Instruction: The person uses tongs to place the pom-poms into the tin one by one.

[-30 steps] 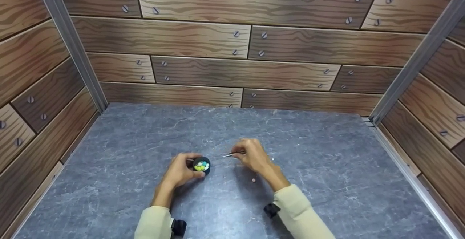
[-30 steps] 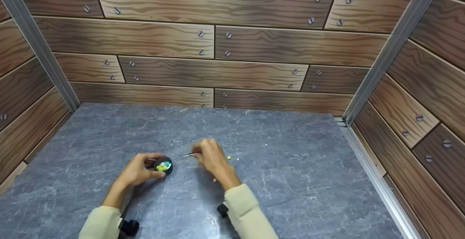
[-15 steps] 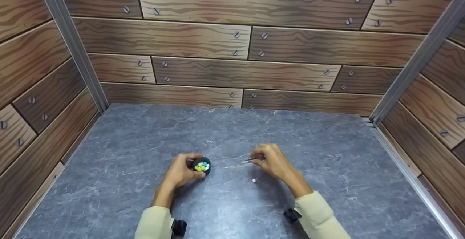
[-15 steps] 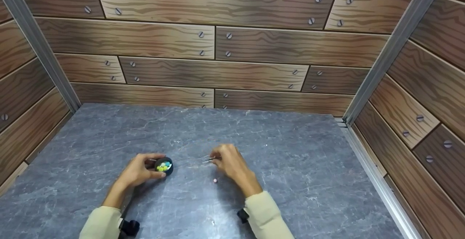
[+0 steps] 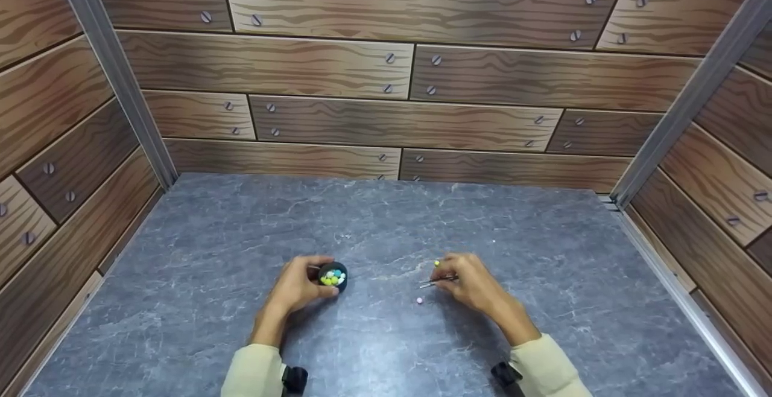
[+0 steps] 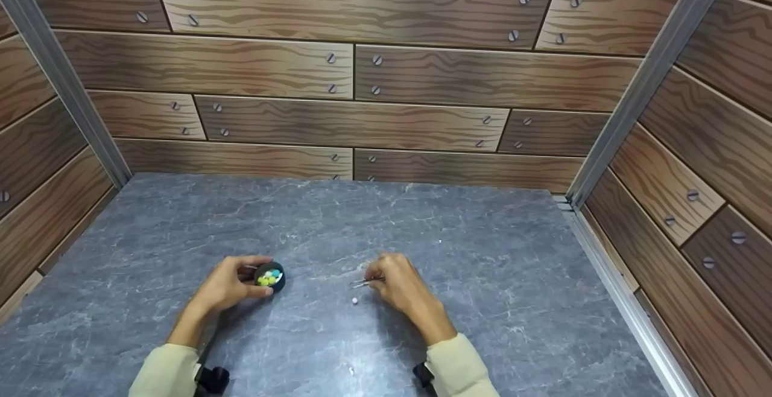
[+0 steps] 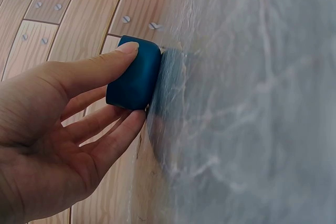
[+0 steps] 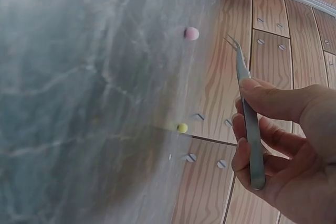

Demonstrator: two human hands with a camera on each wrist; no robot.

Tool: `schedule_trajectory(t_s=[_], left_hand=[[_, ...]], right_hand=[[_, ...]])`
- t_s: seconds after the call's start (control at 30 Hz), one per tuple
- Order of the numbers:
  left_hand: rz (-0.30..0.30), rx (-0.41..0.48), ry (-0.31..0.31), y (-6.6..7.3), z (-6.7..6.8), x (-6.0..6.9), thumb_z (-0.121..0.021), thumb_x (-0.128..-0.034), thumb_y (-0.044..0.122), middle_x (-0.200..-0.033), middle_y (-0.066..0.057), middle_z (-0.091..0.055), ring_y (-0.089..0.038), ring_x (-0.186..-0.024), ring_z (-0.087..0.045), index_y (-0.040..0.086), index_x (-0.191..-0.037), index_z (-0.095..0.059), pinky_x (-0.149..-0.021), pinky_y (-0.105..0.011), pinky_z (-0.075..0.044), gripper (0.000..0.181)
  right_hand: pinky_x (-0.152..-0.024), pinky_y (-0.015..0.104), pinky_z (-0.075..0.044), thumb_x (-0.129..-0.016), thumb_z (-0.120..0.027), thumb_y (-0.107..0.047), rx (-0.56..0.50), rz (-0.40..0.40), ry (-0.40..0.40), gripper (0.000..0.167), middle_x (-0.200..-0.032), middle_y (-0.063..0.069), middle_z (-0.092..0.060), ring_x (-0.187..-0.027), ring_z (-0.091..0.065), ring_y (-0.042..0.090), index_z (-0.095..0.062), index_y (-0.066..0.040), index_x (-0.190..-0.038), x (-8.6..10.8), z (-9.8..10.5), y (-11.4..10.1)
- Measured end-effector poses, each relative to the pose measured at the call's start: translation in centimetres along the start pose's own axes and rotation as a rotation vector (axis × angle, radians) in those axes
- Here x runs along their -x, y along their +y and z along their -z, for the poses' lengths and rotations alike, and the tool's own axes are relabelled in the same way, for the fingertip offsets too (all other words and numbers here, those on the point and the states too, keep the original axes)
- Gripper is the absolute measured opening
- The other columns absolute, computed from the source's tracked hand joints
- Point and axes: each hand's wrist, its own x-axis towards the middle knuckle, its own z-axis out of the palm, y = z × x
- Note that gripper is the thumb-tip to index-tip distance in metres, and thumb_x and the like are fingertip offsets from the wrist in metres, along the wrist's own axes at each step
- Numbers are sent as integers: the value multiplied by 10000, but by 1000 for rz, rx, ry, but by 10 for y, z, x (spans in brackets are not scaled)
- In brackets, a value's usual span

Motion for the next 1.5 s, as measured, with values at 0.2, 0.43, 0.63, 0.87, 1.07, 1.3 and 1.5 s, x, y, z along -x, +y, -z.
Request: schedule_trajectory(t_s=[0.2,0.43,0.63,0.87,1.07,1.3,1.5], left_hand=[[14,3,-10,0,0,1,-915,-732,35,-1197,-208,-748,-333,-1078,-732,14,-1271,-715,-972,-501,-561,575],[19,-2,-14,1,1,1,-912,-736,35,-1204,-204,-746,-331,-1080,-731,22,-1271,-716,-975,-500,-559,570],[11,1,-11,0,0,1,-910,-735,30,-1210,-204,-746,-333,-1083,-732,15,-1270,-715,-977,-501,-559,569],[26,0,-11,-1,0,2,-912,-734,34,-1221,-198,-743,-333,-1095,-727,18,-1274,-714,-991,-505,-551,575],[25,-5,-8,-1,0,2,-916,-730,40,-1208,-196,-749,-332,-1099,-726,26,-1264,-721,-1003,-510,-543,569],[36,17,-10,-1,1,2,-906,-730,19,-1187,-208,-751,-329,-1080,-731,11,-1262,-716,-982,-489,-559,565],[27,19,-6,0,1,1,-905,-735,20,-1190,-211,-748,-341,-1089,-724,2,-1262,-714,-988,-508,-550,561]], right_hand=[[-764,332,-616,-792,-812,48,-17,7,12,118,-875,58,-757,-819,-739,226,-803,-48,-861,6,-2,2],[-733,319,-619,-768,-833,37,-43,-18,33,123,-860,78,-765,-782,-748,231,-803,-34,-864,12,-4,6],[-712,306,-611,-757,-836,39,-23,-6,33,123,-821,73,-758,-759,-737,215,-802,-37,-848,14,-6,10],[-694,284,-602,-761,-839,35,-36,-15,6,120,-814,71,-762,-738,-717,182,-809,-41,-848,16,-7,11],[-698,282,-597,-777,-833,25,-39,-36,-18,106,-826,68,-765,-745,-710,167,-808,-36,-860,17,-8,10],[-659,257,-551,-792,-835,-6,-24,-54,-41,77,-794,33,-744,-719,-642,69,-810,-58,-843,16,-8,9],[-685,269,-584,-794,-828,9,-23,-52,-30,82,-811,49,-747,-740,-689,126,-811,-50,-848,13,-6,8]])
